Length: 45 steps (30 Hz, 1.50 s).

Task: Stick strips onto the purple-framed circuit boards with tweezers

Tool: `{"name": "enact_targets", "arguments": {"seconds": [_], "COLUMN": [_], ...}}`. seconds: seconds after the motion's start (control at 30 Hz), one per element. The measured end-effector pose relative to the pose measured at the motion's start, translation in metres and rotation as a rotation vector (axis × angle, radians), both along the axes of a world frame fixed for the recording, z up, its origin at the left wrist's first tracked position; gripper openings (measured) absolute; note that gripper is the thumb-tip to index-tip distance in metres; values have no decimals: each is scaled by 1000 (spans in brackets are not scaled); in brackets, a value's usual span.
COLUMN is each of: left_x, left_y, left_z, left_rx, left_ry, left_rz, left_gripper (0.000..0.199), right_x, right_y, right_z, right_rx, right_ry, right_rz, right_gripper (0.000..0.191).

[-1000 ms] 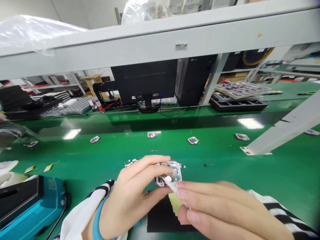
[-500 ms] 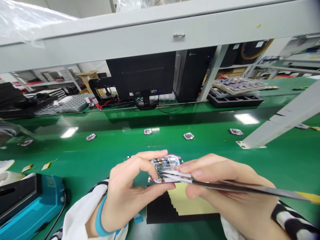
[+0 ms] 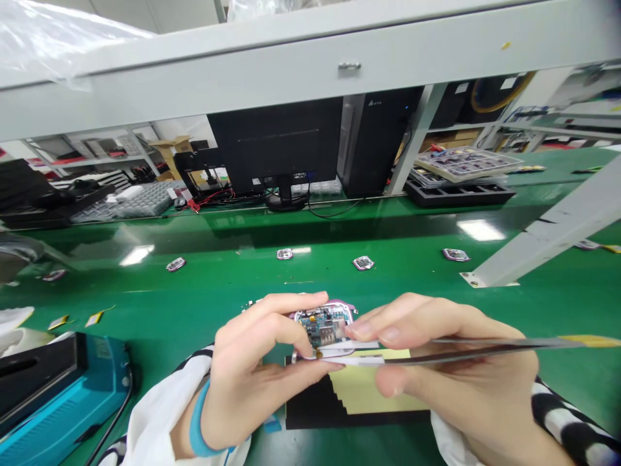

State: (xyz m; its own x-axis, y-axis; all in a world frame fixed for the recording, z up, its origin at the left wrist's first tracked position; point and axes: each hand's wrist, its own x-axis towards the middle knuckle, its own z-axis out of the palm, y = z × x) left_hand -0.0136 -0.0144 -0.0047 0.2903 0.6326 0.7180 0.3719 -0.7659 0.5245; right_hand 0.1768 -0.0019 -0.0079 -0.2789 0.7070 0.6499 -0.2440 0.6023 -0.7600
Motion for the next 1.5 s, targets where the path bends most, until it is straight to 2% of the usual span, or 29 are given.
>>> {"name": "enact_targets", "arguments": {"seconds": [0.23,0.33,0.43,0.57,0.7,0.87,0.93,1.17,1.5], "left_x": [-1,-2,-3,-4,-4,-2,-1,1,-2], "left_y": [2,2,3,3,3,3,3,5,4], "left_z": [-2,-1,0,3,4,5,6,4,3], "left_rx": [38,42,41,35,13,11,8,1,28], "left_ry": [42,33,22,14,16,24,22,-1,-11], "left_rz": [-41,-62,-78,-97,-81,-69,-63,-57,-41], "left_gripper": [12,10,13,18,20,21,21,20,24], "right_x": [1,1,1,0,-1,11,13,-10,-15], "right_y": [-4,-5,-4,-4,-6,-3,-2,-15,-18], "right_z": [-5,-5,-2,2,4,2,1,-1,4], "right_rx": [93,58,5,-1,38,147,170,48,30], "right_ry": [-72,-18,31,-19,-10,-183,-196,30,52], "right_rz": [-68,-84,-43,2,-77,75,87,-156,-225], "right_gripper": [41,36,27,24,12,35,36,10,8]}}
